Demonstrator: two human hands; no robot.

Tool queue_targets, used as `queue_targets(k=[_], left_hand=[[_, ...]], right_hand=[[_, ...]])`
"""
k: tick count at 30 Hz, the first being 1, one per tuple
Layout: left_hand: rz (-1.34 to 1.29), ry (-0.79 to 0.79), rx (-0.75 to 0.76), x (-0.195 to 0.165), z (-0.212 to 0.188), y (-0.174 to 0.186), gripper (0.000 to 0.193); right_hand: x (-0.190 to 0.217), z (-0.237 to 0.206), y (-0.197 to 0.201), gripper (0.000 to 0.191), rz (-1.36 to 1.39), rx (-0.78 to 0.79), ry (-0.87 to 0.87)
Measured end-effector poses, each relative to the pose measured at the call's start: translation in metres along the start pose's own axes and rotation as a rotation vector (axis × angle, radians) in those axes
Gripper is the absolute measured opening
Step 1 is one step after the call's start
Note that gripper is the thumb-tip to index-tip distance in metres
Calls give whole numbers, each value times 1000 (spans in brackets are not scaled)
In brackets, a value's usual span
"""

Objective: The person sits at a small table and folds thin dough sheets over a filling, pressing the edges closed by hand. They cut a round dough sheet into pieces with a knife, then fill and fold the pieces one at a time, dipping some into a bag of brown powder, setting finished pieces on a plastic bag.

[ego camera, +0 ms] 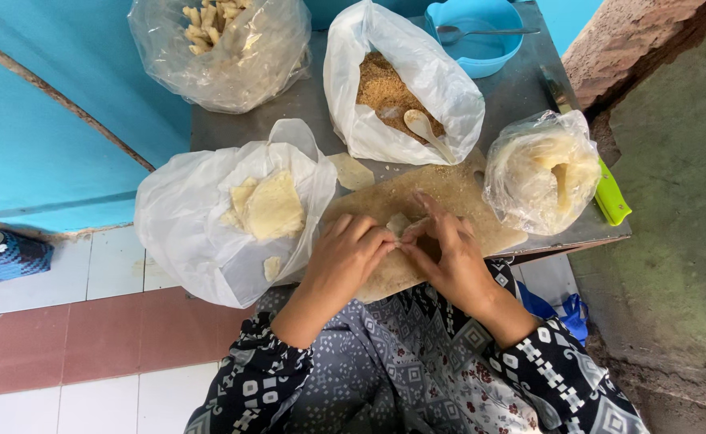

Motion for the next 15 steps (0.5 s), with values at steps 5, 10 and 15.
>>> queue_targets(k=[5, 10, 15], left_hand=[[-79, 204, 61, 14, 12, -14, 12], [-125, 168, 47, 9, 15, -11, 9], [-42, -46, 71, -2, 5, -2, 13]], right_hand=[[-18, 5, -7, 83, 148, -28, -303], [-9, 11, -5, 80, 73, -65, -183], [8, 1, -3, 81, -205, -23, 90]])
Point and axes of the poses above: each hand's wrist, its own z-axis towards the middle knuckle, its own y-axis out of the back of the hand, x = y × z, the point moved 8 cm from there along z, towards the middle knuckle, and after that the axes turned 5 degrees about y, right-handed, at the moved point
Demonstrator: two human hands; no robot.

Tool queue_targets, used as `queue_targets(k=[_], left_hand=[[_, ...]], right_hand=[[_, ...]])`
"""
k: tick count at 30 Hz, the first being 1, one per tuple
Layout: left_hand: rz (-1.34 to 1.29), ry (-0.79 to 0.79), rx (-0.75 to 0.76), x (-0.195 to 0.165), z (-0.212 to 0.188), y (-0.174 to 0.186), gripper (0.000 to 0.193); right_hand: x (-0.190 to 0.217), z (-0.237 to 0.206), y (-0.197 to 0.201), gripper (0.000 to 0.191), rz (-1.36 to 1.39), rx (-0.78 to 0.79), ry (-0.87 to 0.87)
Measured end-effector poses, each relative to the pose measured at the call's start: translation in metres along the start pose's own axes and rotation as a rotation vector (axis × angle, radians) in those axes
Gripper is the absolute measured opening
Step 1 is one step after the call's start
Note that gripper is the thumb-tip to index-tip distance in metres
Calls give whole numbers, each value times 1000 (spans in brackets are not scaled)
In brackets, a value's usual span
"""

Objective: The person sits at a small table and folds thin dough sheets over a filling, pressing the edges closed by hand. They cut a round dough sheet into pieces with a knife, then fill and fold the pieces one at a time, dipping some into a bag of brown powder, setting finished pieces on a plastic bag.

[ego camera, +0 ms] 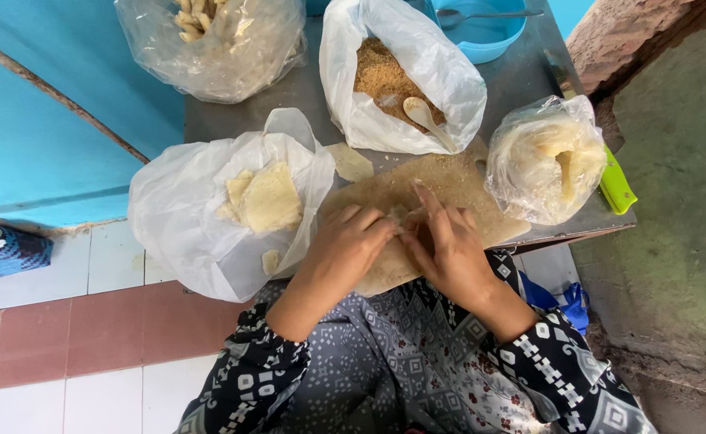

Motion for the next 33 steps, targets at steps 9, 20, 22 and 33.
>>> queue_targets(k=[9, 20, 22, 33], left_hand=[[473, -122, -53, -26, -14, -3, 23], [400, 182, -248, 3, -18, 21, 50], [332, 304, -380, 10, -28, 36, 46], [159, 423, -708, 34, -37, 96, 42]], right_hand=[[30, -11, 7, 72, -355, -97, 188], [15, -4, -7, 73, -125, 1, 61], [19, -1, -6, 75, -175, 5, 77], [5, 12, -7, 73, -296, 37, 100]])
Point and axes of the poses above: each hand's wrist, its own z-axis towards the middle knuckle, its own y-axis out of the back of the hand, x = y × z, the point moved 8 cm from there along z, towards the middle knuckle, and after that the axes turned 5 degrees about y, right-handed, at the moved point
